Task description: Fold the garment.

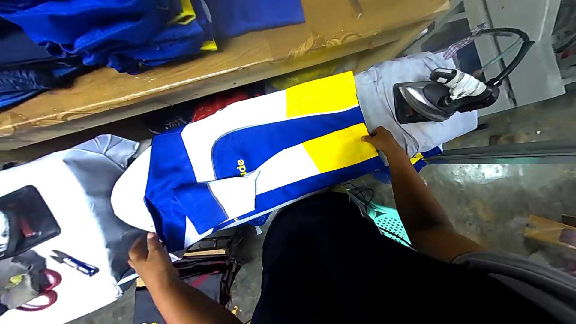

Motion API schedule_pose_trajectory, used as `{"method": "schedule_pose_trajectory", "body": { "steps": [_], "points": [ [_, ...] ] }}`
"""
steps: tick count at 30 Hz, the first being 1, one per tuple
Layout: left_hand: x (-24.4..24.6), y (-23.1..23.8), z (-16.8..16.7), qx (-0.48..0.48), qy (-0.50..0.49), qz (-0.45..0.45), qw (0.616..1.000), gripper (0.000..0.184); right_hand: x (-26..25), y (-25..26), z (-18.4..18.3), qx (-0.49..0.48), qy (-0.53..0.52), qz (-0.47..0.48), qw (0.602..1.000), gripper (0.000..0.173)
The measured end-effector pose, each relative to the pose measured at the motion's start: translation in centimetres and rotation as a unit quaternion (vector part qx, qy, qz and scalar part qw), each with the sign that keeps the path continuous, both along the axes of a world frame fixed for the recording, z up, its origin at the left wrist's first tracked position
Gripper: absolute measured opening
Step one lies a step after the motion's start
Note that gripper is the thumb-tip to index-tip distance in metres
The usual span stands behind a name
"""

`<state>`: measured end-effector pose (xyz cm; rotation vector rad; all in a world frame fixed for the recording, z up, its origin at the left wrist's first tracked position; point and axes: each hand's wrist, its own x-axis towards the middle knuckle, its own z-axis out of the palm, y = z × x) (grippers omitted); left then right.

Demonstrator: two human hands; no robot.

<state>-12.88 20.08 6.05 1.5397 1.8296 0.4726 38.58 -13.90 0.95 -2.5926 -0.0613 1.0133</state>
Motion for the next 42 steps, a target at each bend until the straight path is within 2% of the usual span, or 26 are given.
{"method": "schedule_pose_trajectory", "body": {
  "steps": [2,4,10,15,18,20,23,28,32,42],
  "points": [
    [-0.7,-1.0,-0.3,-0.075,-0.058,0.032,0.995,0.054,0.1,0.1,-0.4,0.000,-0.004,0.009,1.000,0.052],
    [-0.6,-2.1,-0.6,-0.100,-0.106,0.043,0.988,0.051,-0.1,-0.1,-0.4,-0.003,-0.014,0.015,1.000,0.051],
    [-0.4,-3.9,-2.4,-0.032,-0.166,0.095,0.981,0.043,-1.2,0.1,0.2,-0.006,-0.035,0.040,0.999,0.052],
    [-1.5,-4.8,-3.6,0.006,-0.203,0.147,0.968,0.033,-0.6,-0.4,-0.6,0.022,-0.020,0.012,0.999,0.059],
    [-2.2,-5.1,-4.5,0.018,-0.248,0.146,0.958,0.030,-1.3,-0.5,-0.3,0.054,-0.021,-0.021,0.998,0.058],
    [-2.6,-5.3,-4.7,0.019,-0.283,0.138,0.949,0.033,-1.6,-0.6,0.0,0.067,-0.021,-0.032,0.997,0.057],
    [-2.6,-5.8,-4.1,-0.033,-0.322,0.127,0.937,0.039,-2.1,-1.0,0.6,0.084,-0.005,-0.043,0.996,0.059],
    [-1.1,-6.0,-4.1,-0.092,-0.344,0.173,0.918,0.018,-1.6,-1.7,0.6,0.030,0.057,-0.004,0.998,0.066],
    [-0.9,-6.0,-4.5,-0.070,-0.353,0.190,0.913,0.015,-1.3,-2.3,0.3,0.040,0.055,0.028,0.997,0.054],
    [-1.3,-7.0,-3.6,-0.079,-0.361,0.168,0.914,0.010,-0.5,-4.4,0.5,0.058,0.058,0.023,0.996,0.046]
  ]
}}
